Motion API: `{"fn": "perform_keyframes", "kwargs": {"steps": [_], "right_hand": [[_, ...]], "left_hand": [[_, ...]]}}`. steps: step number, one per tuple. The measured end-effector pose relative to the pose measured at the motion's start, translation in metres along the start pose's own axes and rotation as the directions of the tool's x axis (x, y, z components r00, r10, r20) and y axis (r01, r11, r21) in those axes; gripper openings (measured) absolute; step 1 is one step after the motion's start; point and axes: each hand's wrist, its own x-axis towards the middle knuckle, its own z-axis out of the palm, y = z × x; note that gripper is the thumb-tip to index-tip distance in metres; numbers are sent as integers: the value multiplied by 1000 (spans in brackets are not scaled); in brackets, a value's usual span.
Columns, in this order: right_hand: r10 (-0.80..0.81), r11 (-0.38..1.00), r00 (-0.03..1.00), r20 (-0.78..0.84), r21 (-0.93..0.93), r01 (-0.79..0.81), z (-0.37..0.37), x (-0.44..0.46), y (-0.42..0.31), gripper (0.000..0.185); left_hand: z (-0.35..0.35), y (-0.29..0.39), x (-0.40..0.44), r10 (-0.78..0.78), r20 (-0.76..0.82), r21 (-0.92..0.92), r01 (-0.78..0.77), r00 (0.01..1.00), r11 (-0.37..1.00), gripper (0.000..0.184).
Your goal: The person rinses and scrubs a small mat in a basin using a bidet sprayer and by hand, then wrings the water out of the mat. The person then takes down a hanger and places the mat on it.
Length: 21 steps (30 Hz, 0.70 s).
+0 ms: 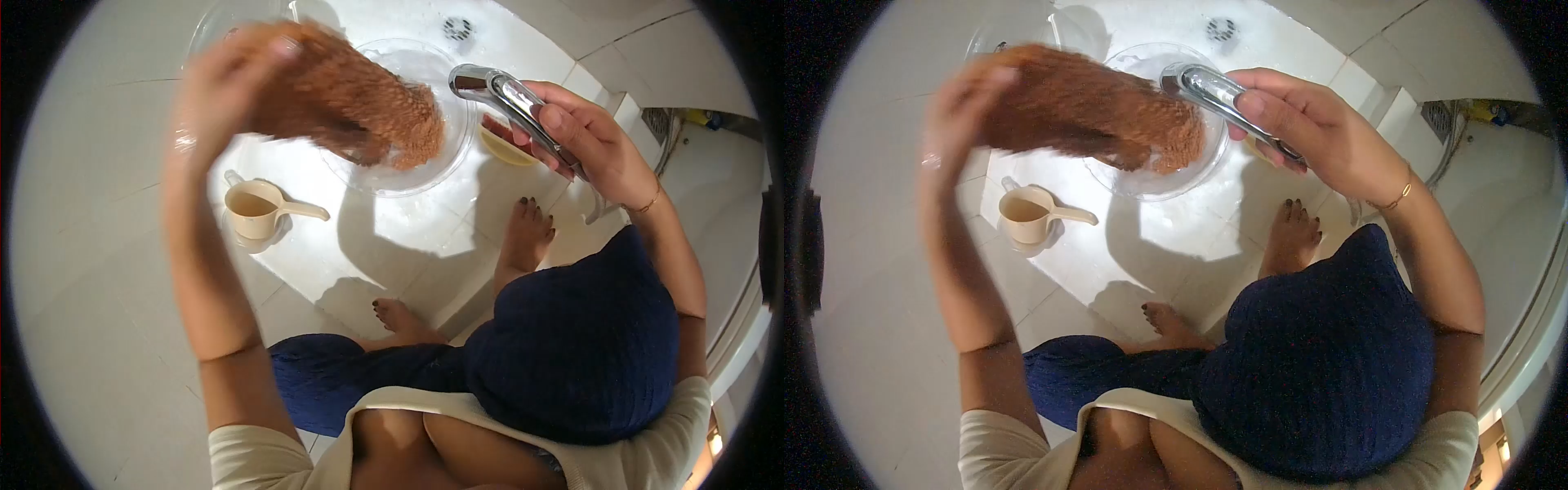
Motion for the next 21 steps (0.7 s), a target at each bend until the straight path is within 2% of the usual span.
{"fn": "perform_keyframes", "kwargs": {"steps": [1, 2, 3, 4, 5, 6, 7, 9, 10, 11, 12, 13, 14, 16, 17, 18, 20, 21], "right_hand": [[4, 1000, 1000, 2, -5, -4, 0, 0, 2, 42], [17, 1000, 1000, 2, -3, -17, -1, 0, 4, 42], [28, 1000, 1000, 2, -4, -28, -1, 0, 6, 42], [28, 1000, 1000, 5, -13, -28, -2, -1, 8, 42], [38, 999, 999, -6, -9, -38, -1, -2, 10, 43], [50, 999, 999, -17, -4, -50, -1, -2, 11, 43], [56, 998, 998, -15, -5, -56, 0, -3, 13, 43], [130, 991, 991, -20, 39, -129, 2, 10, 13, 44], [130, 991, 991, -12, 30, -130, 4, 11, 13, 44], [150, 989, 989, -8, 12, -150, 5, 11, 13, 44], [167, 986, 986, -11, -4, -167, 5, 11, 13, 44], [164, 986, 986, -18, -1, -164, 4, 11, 12, 44], [158, 987, 987, 1, 10, -158, 4, 8, 10, 44], [195, 981, 980, 48, 11, -196, 5, 3, 4, 43], [189, 982, 980, 56, 11, -190, 6, 1, 4, 43], [174, 983, 981, 84, 43, -178, 8, -2, 5, 42], [115, 991, 988, 107, 58, -122, 13, -2, 0, 43], [111, 992, 988, 109, 50, -117, 13, 0, -1, 43]], "left_hand": [[39, -37, 10, 45, 85, -16, -43, 995, 999, 34], [82, -73, 17, -76, 197, 21, 74, 977, 997, 30], [128, -105, 18, -223, 306, -113, 268, 926, 957, 29], [171, -143, 18, -112, 335, 1, 119, 936, 993, 26], [203, -143, 7, -147, 305, 276, 60, 941, 959, 29], [232, -150, -10, -190, 124, 270, 151, 974, 951, 30], [235, -150, -12, -193, 127, 266, 154, 973, 952, 30], [243, -158, -12, -319, 101, 278, 282, 942, 919, 29], [235, -173, -4, -361, 126, 155, 342, 924, 927, 27], [231, -183, 1, -386, -33, 249, 382, 922, 890, 27], [224, -182, 5, -310, -258, 200, 365, 915, 909, 28], [213, -174, 6, -228, -466, 162, 336, 855, 928, 29], [207, -163, 5, -228, -457, 172, 337, 860, 926, 29], [199, -114, -4, 125, -332, 338, -5, 935, 941, 29], [208, -96, -8, 119, -136, 247, -82, 984, 966, 29], [235, -99, -16, 309, -32, 394, -272, 950, 878, 26], [282, -114, -31, 330, 32, 576, -287, 944, 765, 30], [284, -108, -22, 330, 22, 577, -282, 944, 766, 30]]}}
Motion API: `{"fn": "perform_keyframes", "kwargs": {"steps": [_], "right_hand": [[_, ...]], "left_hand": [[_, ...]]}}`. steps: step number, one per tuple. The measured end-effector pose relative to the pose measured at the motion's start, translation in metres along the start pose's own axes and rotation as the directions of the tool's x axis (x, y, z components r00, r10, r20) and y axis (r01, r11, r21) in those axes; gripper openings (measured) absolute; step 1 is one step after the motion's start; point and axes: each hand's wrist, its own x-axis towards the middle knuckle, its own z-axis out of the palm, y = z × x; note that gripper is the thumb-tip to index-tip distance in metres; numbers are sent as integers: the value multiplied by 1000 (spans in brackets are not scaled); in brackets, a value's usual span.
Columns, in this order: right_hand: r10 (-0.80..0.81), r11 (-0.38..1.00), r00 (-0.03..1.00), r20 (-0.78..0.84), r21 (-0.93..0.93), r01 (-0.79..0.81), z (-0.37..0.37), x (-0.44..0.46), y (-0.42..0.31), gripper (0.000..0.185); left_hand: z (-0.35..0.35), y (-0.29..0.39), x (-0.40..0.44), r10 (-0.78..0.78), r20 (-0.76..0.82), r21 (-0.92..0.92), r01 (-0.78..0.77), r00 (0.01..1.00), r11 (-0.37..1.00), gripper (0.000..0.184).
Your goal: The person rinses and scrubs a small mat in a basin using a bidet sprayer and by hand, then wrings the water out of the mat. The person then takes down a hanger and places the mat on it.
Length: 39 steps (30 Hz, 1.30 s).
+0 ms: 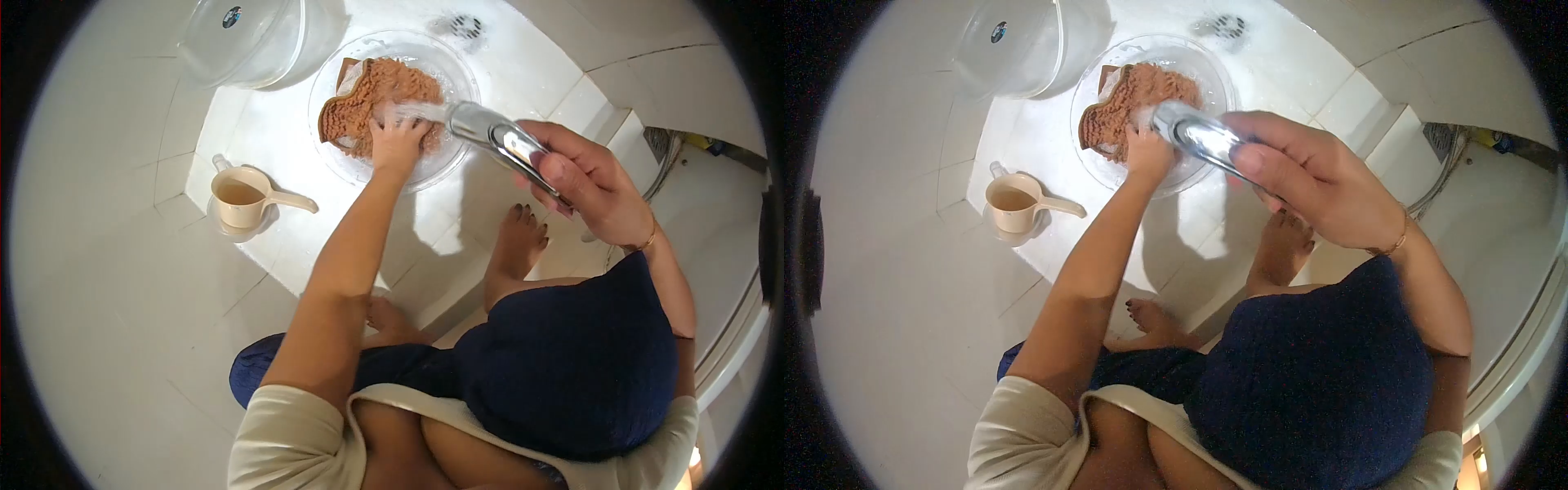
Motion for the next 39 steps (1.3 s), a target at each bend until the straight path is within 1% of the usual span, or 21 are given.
{"fn": "perform_keyframes", "kwargs": {"steps": [2, 4, 6, 8, 9, 10, 13, 15, 16, 20, 22, 25, 26, 28, 30, 32, 33, 35, 36, 38, 39], "right_hand": [[-32, 997, 998, -53, -73, 28, -1, 3, -1, 58], [-41, 996, 998, -57, -78, 36, 0, 1, -1, 59], [-58, 994, 997, -56, -91, 53, -3, -1, -3, 60], [-87, 995, 988, -128, -65, 80, -3, -5, -3, 45], [-84, 995, 988, -131, -60, 77, -5, -7, -4, 45], [-83, 995, 987, -141, -64, 75, -8, -9, -6, 48], [-92, 994, 982, -168, -71, 81, -10, -11, -14, 53], [-137, 989, 973, -187, -77, 125, -11, -10, -12, 56], [-135, 989, 974, -184, -80, 122, -12, -8, -11, 56], [-156, 985, 973, -172, -100, 140, -11, 0, -13, 54], [-134, 990, 973, -188, -78, 122, -10, 2, -13, 54], [-124, 990, 976, -181, -93, 108, -10, 4, -11, 53], [-113, 990, 977, -182, -100, 96, -10, 4, -12, 53], [-103, 990, 978, -182, -110, 84, -10, 6, -11, 54], [-90, 993, 979, -184, -97, 73, -9, 8, -10, 54], [-47, 995, 982, -185, -95, 30, -7, 12, -9, 54], [-7, 996, 981, -193, -91, -11, -6, 14, -8, 55], [8, 991, 982, -190, -131, -33, -3, 17, -7, 55], [20, 984, 982, -190, -172, -53, -3, 18, -8, 55], [34, 986, 982, -187, -156, -63, -4, 16, -8, 55], [37, 987, 982, -187, -145, -65, -6, 16, -8, 55]], "left_hand": [[-3, 8, 15, -193, 321, 84, 175, 927, 981, 32], [-31, 3, 34, -322, 484, -231, 474, 814, 850, 30], [-39, -17, 49, -285, 620, -100, 434, 731, 895, 27], [-49, -47, 38, -123, 195, -441, 199, 973, 875, 5], [-70, -57, 38, -4, 0, -552, 3, 1000, 834, 17], [-94, -58, 34, -32, 4, -640, 27, 999, 768, 30], [-163, -69, 28, -220, 152, -732, 259, 964, 630, 39], [-204, -70, 27, -319, 235, -855, 351, 918, 382, 40], [-208, -76, 24, -347, 232, -900, 336, 909, 277, 41], [-193, -98, 19, -360, 239, -938, 310, 902, 153, 39], [-155, -114, 12, -355, 408, -878, 467, 841, 99, 34], [-99, -130, -7, -439, 168, -547, 454, 882, 703, 23], [-90, -121, -7, -475, 119, -526, 461, 872, 714, 23], [-80, -93, -4, -457, 296, -541, 541, 839, 644, 25], [-68, -59, 2, -278, 397, -447, 449, 875, 774, 23], [-45, -17, -3, -201, 92, -430, 221, 975, 875, 29], [-24, -2, -5, -205, 94, -428, 226, 974, 875, 29], [13, 15, 0, -323, 23, -117, 324, 946, 939, 32], [14, 11, 10, -327, 16, -121, 327, 945, 937, 32], [-1, -3, 22, -327, 297, -270, 407, 897, 872, 21], [-16, -12, 27, -331, 292, -265, 408, 897, 874, 21]]}}
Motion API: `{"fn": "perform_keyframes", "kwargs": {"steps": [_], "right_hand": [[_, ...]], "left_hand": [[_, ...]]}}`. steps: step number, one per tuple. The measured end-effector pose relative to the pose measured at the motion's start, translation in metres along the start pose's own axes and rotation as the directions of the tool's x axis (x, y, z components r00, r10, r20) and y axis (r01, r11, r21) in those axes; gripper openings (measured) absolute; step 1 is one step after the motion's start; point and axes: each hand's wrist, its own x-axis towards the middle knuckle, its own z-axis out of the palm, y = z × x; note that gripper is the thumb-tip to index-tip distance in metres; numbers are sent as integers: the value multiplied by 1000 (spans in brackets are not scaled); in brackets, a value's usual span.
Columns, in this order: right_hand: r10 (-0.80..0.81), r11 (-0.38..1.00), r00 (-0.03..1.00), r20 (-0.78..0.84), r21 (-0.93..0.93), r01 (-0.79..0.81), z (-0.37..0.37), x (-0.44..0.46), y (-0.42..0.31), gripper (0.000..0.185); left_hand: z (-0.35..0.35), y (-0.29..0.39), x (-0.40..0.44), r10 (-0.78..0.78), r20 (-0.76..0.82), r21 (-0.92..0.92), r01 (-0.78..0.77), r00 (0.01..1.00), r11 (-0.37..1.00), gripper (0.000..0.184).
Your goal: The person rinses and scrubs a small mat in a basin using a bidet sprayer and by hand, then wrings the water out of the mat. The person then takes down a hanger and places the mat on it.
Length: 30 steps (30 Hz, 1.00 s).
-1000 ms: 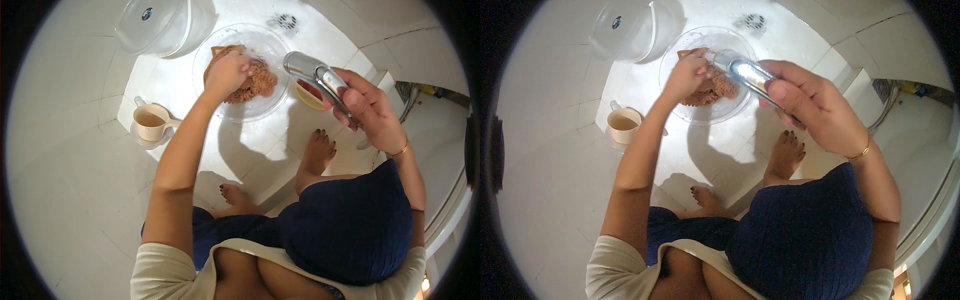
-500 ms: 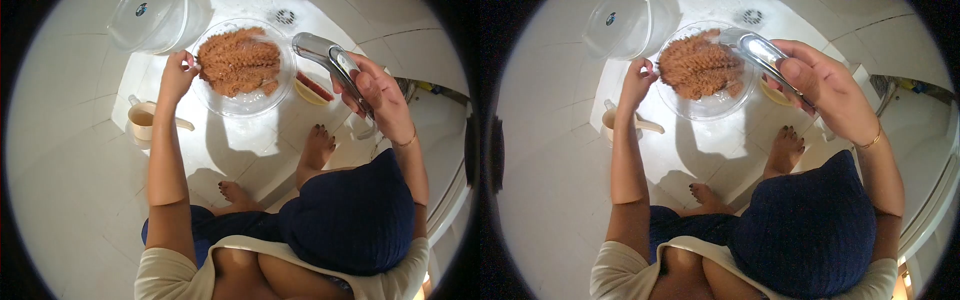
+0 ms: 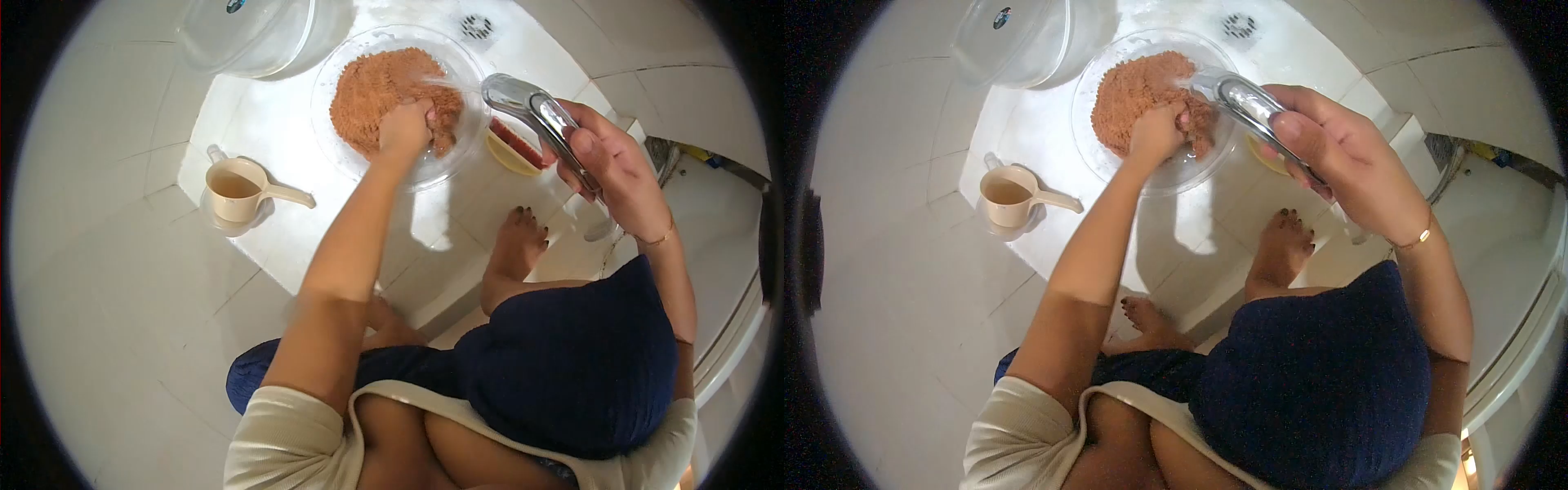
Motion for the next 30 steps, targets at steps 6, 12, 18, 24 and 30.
{"fn": "perform_keyframes", "kwargs": {"steps": [6, 12, 18, 24, 30], "right_hand": [[-15, 1000, 1000, 1, 19, 15, -3, 2, 0, 55], [-18, 1000, 999, 35, 21, 17, -3, 8, 3, 52], [-14, 999, 998, 68, 47, 11, -1, -5, 3, 50], [8, 999, 998, 68, 36, -11, -3, -5, 6, 49], [-43, 997, 994, 97, 68, 36, -6, -4, 12, 48]], "left_hand": [[-118, 5, -21, 246, 8, -454, -216, 969, 864, 21], [-139, -33, -24, 50, -16, -414, -52, 999, 909, 22], [-68, -66, -21, -96, -138, -134, 78, 986, 988, 17], [-17, -40, -15, 102, -366, -31, -122, 925, 992, 19], [-35, -50, -14, -228, -426, -411, 37, 875, 911, 3]]}}
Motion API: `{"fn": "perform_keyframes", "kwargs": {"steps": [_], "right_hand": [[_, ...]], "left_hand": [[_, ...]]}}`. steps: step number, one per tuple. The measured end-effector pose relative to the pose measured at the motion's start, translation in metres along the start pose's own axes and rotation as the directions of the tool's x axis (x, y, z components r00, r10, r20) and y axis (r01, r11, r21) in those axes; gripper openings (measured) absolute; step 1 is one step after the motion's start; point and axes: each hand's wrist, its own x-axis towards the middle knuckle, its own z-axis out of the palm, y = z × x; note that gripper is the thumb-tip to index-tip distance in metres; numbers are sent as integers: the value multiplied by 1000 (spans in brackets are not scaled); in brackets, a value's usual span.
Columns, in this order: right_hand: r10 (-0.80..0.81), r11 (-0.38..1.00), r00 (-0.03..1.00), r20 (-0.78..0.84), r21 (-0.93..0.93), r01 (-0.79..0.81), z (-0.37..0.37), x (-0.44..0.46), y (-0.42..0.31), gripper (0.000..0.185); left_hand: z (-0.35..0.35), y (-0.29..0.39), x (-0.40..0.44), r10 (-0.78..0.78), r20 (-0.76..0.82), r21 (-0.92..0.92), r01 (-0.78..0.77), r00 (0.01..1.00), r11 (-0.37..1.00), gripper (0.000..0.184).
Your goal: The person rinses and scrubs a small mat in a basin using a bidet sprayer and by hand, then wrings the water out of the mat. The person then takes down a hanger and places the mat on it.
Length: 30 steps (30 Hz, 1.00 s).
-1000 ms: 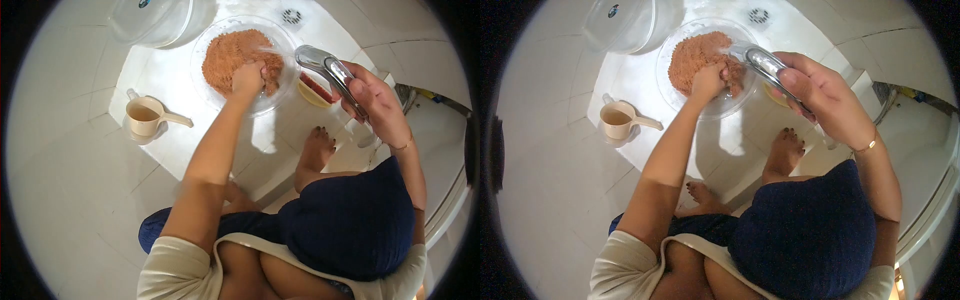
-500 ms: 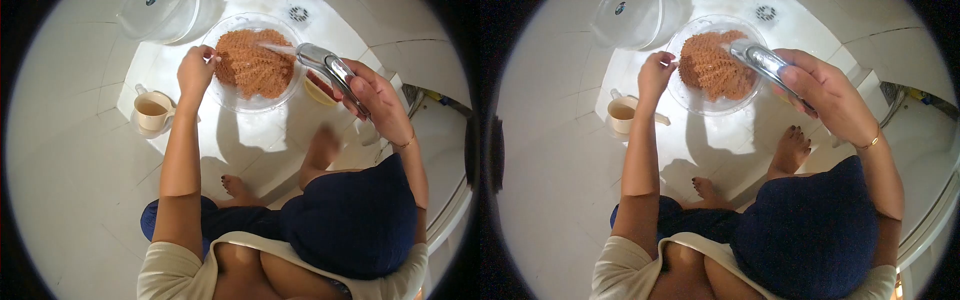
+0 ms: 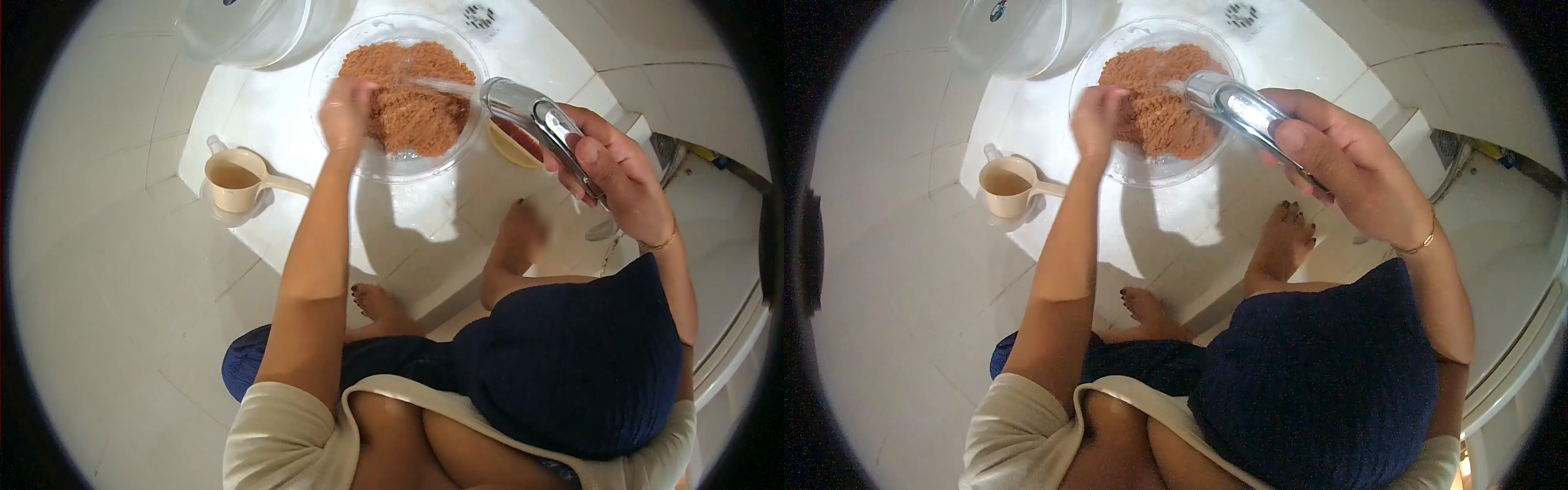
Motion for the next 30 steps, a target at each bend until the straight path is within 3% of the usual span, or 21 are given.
{"fn": "perform_keyframes", "kwargs": {"steps": [2, 3, 5, 7, 8, 9, 11, 13, 14, 15, 17, 18, 20, 21, 23, 24, 27, 28, 30], "right_hand": [[0, 1000, 1000, -13, -3, 0, 0, -1, 0, 48], [-1, 1000, 1000, -16, -8, 1, 1, 0, -1, 47], [10, 1000, 1000, 9, 4, -10, 4, 3, -2, 47], [16, 1000, 999, 33, 10, -16, 7, 5, -3, 47], [25, 999, 996, 88, 36, -29, 9, 7, -1, 55], [36, 997, 989, 142, 61, -45, 10, 9, -1, 64], [62, 995, 979, 194, 67, -76, 11, 10, -6, 67], [-36, 995, 956, 291, -82, 62, 9, 11, -6, 45], [-54, 992, 951, 305, -92, 86, 11, 12, -6, 44], [-73, 989, 945, 319, -102, 110, 12, 13, -6, 44], [-22, 994, 939, 342, -96, 58, 16, 12, -8, 44], [-6, 995, 937, 350, -94, 42, 18, 13, -9, 44], [-108, 994, 889, 445, 60, 91, 30, 17, -7, 45], [-106, 994, 888, 447, 62, 87, 37, 19, -5, 45], [-182, 980, 831, 525, 29, 196, 51, 26, -2, 44], [-115, 977, 750, 651, -64, 205, 52, 34, -5, 50], [-191, 968, 765, 615, -10, 249, 69, 35, 10, 42], [-183, 971, 769, 613, -10, 239, 71, 35, 13, 42], [-200, 963, 771, 604, -25, 269, 73, 37, 15, 42]], "left_hand": [[-29, -44, 21, -117, -179, -147, 91, 977, 985, 8], [-51, -51, 26, -275, -203, -350, 193, 940, 917, 14], [-80, -93, 33, -420, -331, -396, 279, 845, 875, 21], [-105, -142, 28, -571, -36, -311, 534, 820, 786, 34], [-101, -166, 19, -573, -44, -313, 533, 818, 786, 34], [-92, -191, 9, -527, -45, 124, 529, 848, 840, 40], [-87, -193, 3, -487, -24, 536, 423, 873, 731, 48], [-84, -153, -3, -704, 69, 185, 684, 707, 705, 55], [-82, -146, -7, -708, 66, 185, 688, 703, 701, 55], [-80, -142, -12, -750, 214, -12, 769, 626, 639, 50], [-77, -132, -15, -692, 517, -348, 862, 504, 368, 43], [-73, -130, -16, -694, 514, -349, 862, 504, 368, 43], [-64, -125, -19, -720, 565, -563, 826, 403, 21, 30], [-59, -129, -25, -722, 565, -561, 827, 399, 19, 30], [-47, -138, -38, -667, 645, -647, 731, 373, -217, 34], [-44, -137, -44, -676, 650, -649, 715, 346, -258, 38], [-39, -133, -60, -660, 675, -642, 704, 329, -305, 40], [-36, -131, -64, -717, 622, -645, 726, 316, -239, 39], [-37, -132, -69, -722, 615, -648, 725, 316, -234, 37]]}}
